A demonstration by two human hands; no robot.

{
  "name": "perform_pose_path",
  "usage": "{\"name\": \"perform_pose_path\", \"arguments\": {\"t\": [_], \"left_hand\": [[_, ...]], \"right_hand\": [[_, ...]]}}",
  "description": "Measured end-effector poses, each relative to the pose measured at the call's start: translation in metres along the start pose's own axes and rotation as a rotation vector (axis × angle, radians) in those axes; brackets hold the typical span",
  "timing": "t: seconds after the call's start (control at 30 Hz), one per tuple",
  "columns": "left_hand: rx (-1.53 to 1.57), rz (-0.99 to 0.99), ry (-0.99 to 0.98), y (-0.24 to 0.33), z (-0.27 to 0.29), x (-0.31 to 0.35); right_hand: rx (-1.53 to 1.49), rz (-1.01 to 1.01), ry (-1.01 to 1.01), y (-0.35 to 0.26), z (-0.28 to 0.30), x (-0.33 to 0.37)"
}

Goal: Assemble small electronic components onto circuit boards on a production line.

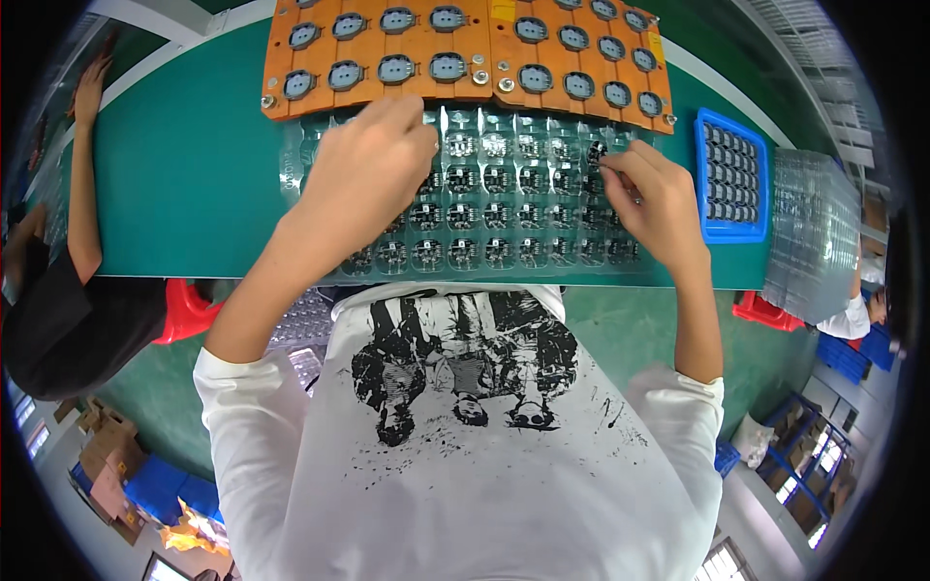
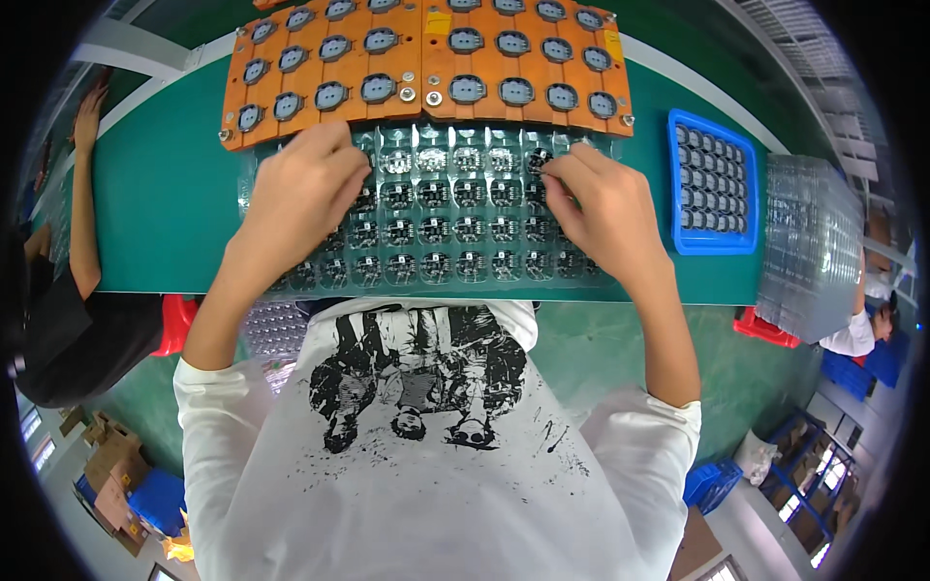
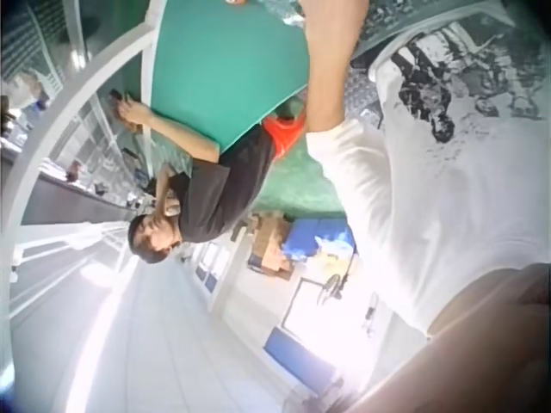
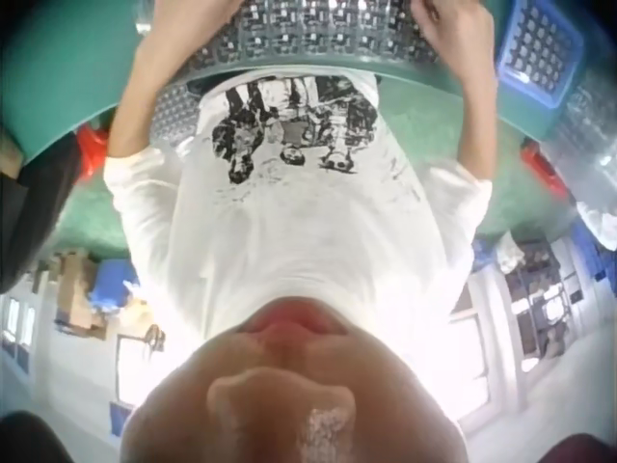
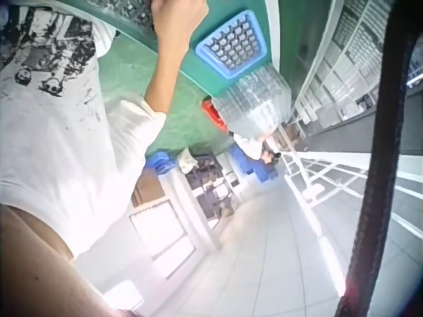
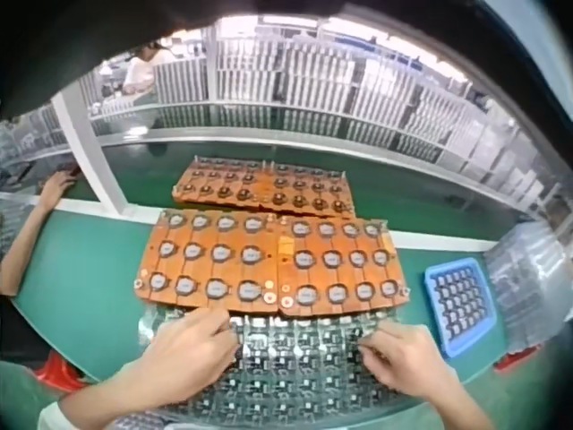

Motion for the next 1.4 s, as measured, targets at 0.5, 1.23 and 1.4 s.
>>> {"name": "perform_pose_path", "arguments": {"t": [0.5,1.23,1.4], "left_hand": [[0.079,0.093,0.133,-0.027,0.031,0.080],[-0.106,0.038,-0.011,-0.017,0.086,0.054],[-0.132,0.083,0.254,-0.061,0.120,0.012]], "right_hand": [[-0.180,-0.115,0.095,0.009,-0.006,0.013],[0.293,0.069,0.284,0.071,0.056,-0.088],[0.485,0.005,0.149,0.115,0.050,-0.110]]}}
Point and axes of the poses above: each hand's wrist, its own x-axis away from the middle knuckle, its own z-axis out of the back of the hand, y = z × x, the point moved 3 cm from there along -x, towards the middle knuckle, and after that the axes turned 4 degrees about -y, right-handed, at the moved point
